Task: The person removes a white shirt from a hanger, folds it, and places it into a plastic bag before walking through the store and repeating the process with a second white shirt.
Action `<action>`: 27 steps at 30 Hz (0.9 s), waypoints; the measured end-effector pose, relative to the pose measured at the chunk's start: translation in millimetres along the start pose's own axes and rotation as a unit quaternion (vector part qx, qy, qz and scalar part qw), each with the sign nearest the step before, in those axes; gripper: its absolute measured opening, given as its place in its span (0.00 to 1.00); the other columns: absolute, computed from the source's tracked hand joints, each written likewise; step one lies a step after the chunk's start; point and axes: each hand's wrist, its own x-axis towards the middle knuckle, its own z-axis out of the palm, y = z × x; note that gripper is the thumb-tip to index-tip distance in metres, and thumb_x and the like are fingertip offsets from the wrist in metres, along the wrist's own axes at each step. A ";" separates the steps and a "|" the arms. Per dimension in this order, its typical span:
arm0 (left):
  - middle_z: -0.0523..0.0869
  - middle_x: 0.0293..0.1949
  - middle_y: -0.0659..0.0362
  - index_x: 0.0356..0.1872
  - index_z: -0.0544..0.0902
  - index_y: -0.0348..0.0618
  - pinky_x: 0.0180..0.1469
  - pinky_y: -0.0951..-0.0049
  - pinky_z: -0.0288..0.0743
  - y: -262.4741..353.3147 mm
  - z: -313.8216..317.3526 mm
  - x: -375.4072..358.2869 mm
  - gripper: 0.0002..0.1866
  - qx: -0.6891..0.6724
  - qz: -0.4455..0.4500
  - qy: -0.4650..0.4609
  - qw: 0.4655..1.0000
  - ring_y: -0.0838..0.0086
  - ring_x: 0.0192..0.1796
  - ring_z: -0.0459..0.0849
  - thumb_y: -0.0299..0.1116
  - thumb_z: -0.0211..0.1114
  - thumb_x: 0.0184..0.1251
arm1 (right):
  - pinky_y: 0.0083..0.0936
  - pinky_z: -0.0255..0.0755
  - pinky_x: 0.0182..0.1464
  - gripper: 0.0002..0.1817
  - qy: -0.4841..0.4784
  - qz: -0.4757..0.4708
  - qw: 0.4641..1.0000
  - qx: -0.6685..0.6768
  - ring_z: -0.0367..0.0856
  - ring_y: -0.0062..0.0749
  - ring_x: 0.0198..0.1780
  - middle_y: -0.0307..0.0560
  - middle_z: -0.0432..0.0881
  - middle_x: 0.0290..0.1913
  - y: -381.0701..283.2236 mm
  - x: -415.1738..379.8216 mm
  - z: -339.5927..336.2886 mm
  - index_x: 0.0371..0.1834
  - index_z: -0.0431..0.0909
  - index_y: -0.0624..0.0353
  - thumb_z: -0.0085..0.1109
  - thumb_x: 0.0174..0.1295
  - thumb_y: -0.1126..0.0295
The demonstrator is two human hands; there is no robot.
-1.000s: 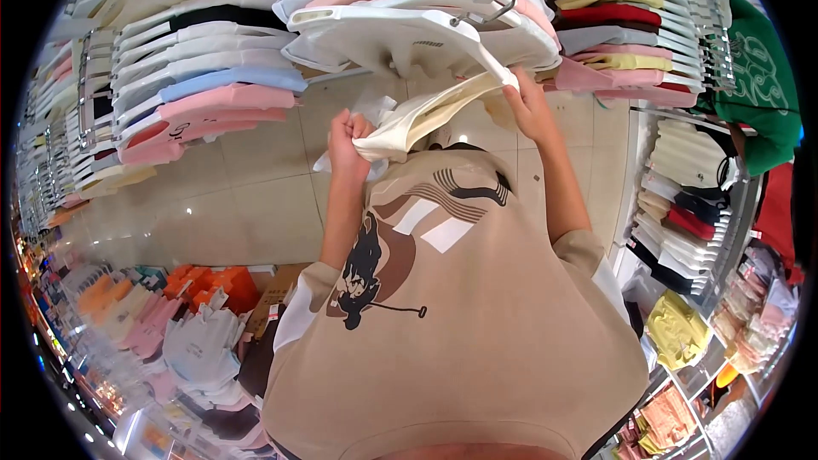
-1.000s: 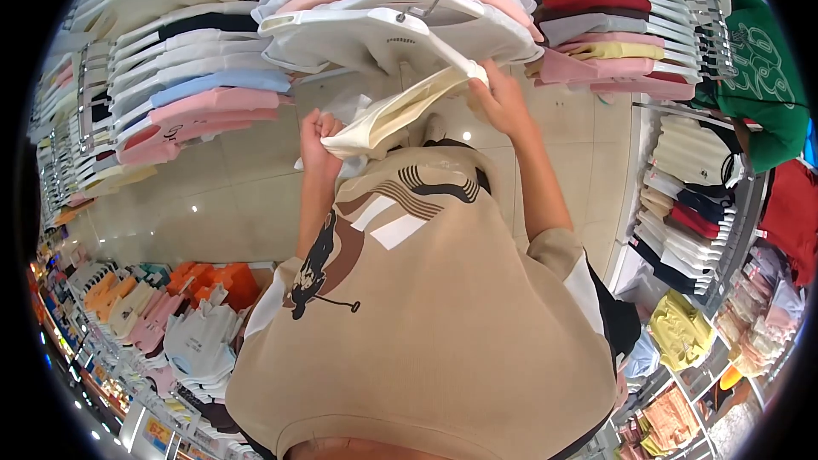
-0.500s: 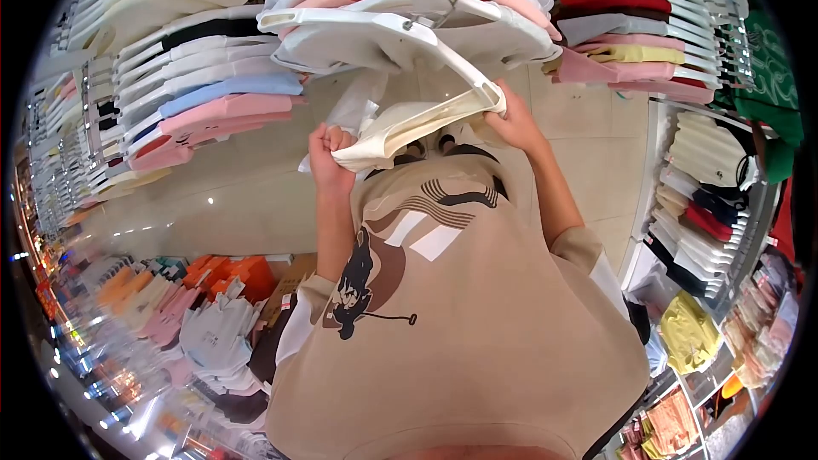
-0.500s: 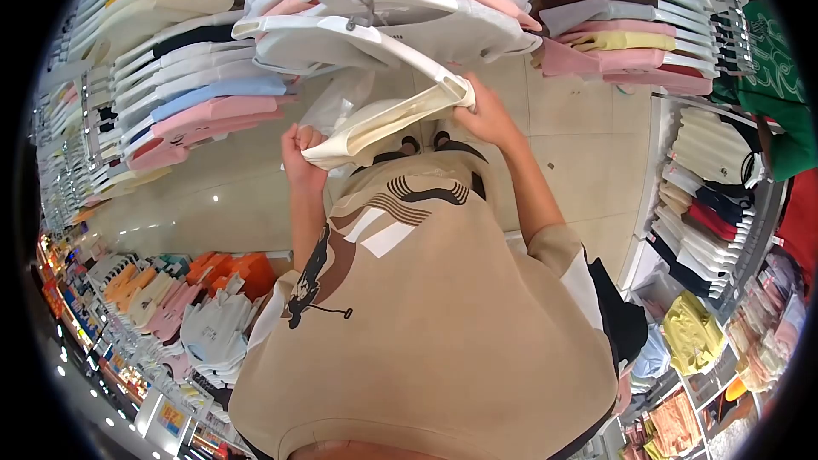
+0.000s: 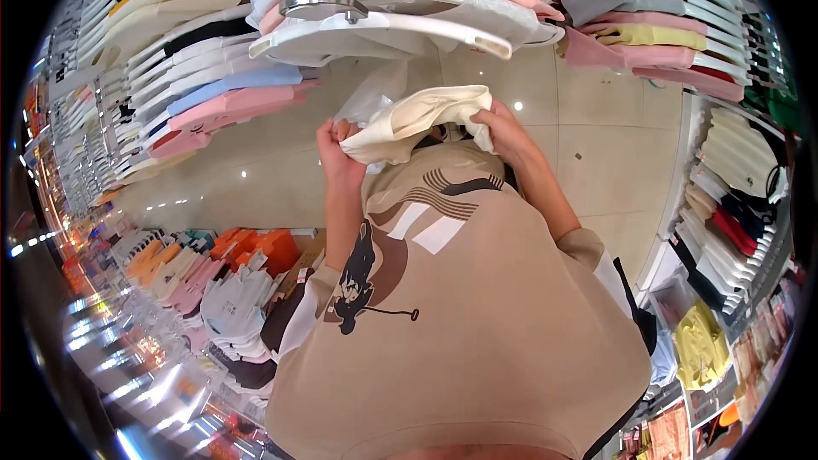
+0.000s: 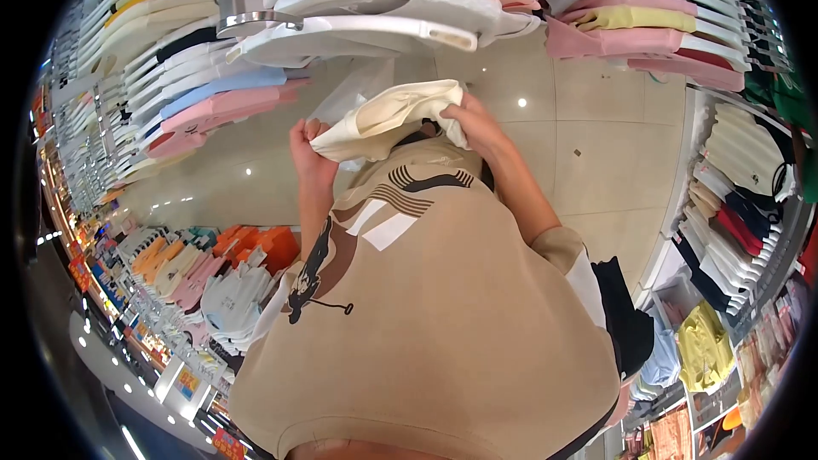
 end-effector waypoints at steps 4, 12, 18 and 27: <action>0.60 0.16 0.65 0.14 0.59 0.49 0.31 0.74 0.61 -13.0 10.5 -5.8 0.20 -0.015 0.013 0.039 0.999 0.77 0.24 0.61 0.41 0.46 0.68 | 0.20 0.72 0.44 0.28 -0.084 0.018 0.994 0.059 0.76 0.23 0.44 0.44 0.77 0.47 1.2 1.8 5.9 0.60 0.67 0.65 0.42 0.51 0.81; 0.59 0.16 0.66 0.15 0.58 0.50 0.32 0.74 0.61 -22.8 15.2 -22.6 0.20 -0.016 0.073 0.067 0.995 0.76 0.24 0.61 0.40 0.46 0.69 | 0.17 0.72 0.41 0.17 -0.057 -0.028 0.994 -0.089 0.77 0.16 0.37 0.39 0.82 0.42 11.3 17.9 29.3 0.53 0.76 0.64 0.53 0.68 0.64; 0.59 0.15 0.67 0.13 0.59 0.52 0.29 0.74 0.59 21.4 -18.8 -34.5 0.21 -0.035 0.083 -0.010 0.996 0.77 0.21 0.59 0.40 0.46 0.69 | 0.17 0.68 0.36 0.11 -0.013 -0.147 0.976 -0.160 0.74 0.15 0.33 0.35 0.81 0.37 -18.0 -5.4 15.1 0.43 0.79 0.64 0.53 0.68 0.67; 0.58 0.10 0.67 0.09 0.57 0.51 0.24 0.75 0.54 77.0 -60.4 -84.2 0.26 0.137 -0.056 -0.138 0.979 0.77 0.17 0.58 0.42 0.42 0.72 | 0.20 0.70 0.38 0.09 -0.204 -0.282 0.815 -0.462 0.75 0.21 0.33 0.39 0.82 0.35 -58.9 -84.6 50.3 0.41 0.78 0.63 0.54 0.65 0.69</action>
